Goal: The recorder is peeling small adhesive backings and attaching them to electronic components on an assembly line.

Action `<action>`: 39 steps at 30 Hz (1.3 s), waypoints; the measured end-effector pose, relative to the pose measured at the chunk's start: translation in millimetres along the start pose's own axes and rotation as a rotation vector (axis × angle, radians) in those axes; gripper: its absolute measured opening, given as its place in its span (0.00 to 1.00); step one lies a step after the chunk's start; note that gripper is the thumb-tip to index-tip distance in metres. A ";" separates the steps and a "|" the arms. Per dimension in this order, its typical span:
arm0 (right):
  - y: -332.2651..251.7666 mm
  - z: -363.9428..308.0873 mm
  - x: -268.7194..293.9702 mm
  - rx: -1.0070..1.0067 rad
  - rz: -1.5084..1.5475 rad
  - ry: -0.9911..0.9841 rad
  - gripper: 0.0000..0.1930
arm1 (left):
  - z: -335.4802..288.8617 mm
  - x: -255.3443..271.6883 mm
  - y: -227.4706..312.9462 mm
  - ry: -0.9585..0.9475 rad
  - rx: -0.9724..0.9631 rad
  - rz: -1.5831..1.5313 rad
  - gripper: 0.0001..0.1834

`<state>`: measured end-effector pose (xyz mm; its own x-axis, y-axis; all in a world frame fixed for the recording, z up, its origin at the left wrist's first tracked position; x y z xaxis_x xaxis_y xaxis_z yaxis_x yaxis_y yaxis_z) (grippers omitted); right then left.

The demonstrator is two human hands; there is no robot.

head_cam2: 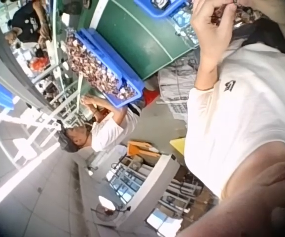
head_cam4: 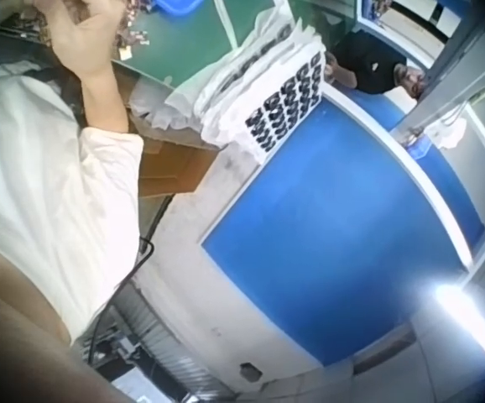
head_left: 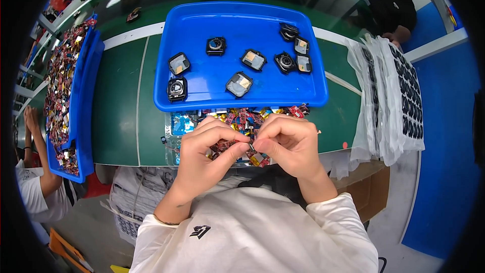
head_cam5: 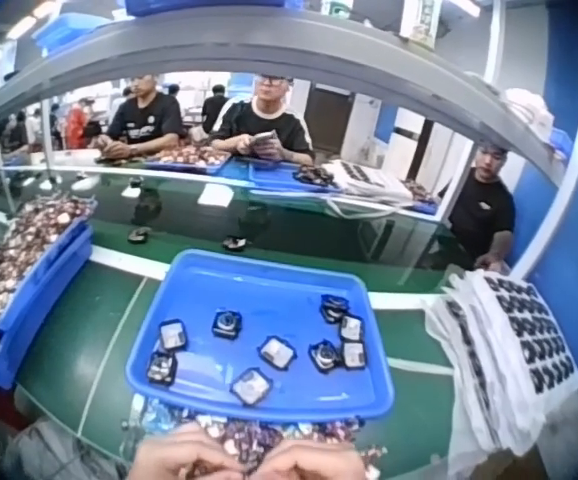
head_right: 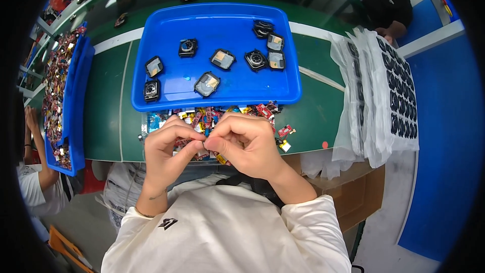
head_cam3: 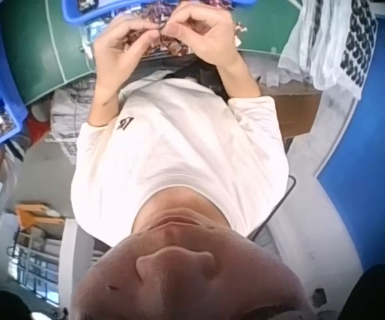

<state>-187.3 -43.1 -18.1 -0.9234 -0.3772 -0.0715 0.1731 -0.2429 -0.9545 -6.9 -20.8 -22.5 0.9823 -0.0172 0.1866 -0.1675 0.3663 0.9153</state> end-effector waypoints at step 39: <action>-0.8 79.2 33.2 -0.045 -1.370 -0.113 0.13 | 9.6 11.9 -3.5 0.089 -0.059 0.080 0.03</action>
<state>-191.0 -126.1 3.3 -0.3122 0.0677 0.9476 -0.8579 -0.4486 -0.2505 4.6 -31.2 -20.1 0.9700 0.0956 0.2236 -0.2430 0.4178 0.8755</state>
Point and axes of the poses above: each hand's wrist, its own z-axis towards the middle knuckle, its own x-axis out of the back of the hand, y = z × x, the point moved 1 cm from there along z, towards the middle knuckle, and after that the axes turned 2 degrees about y, right-handed, at the moved point
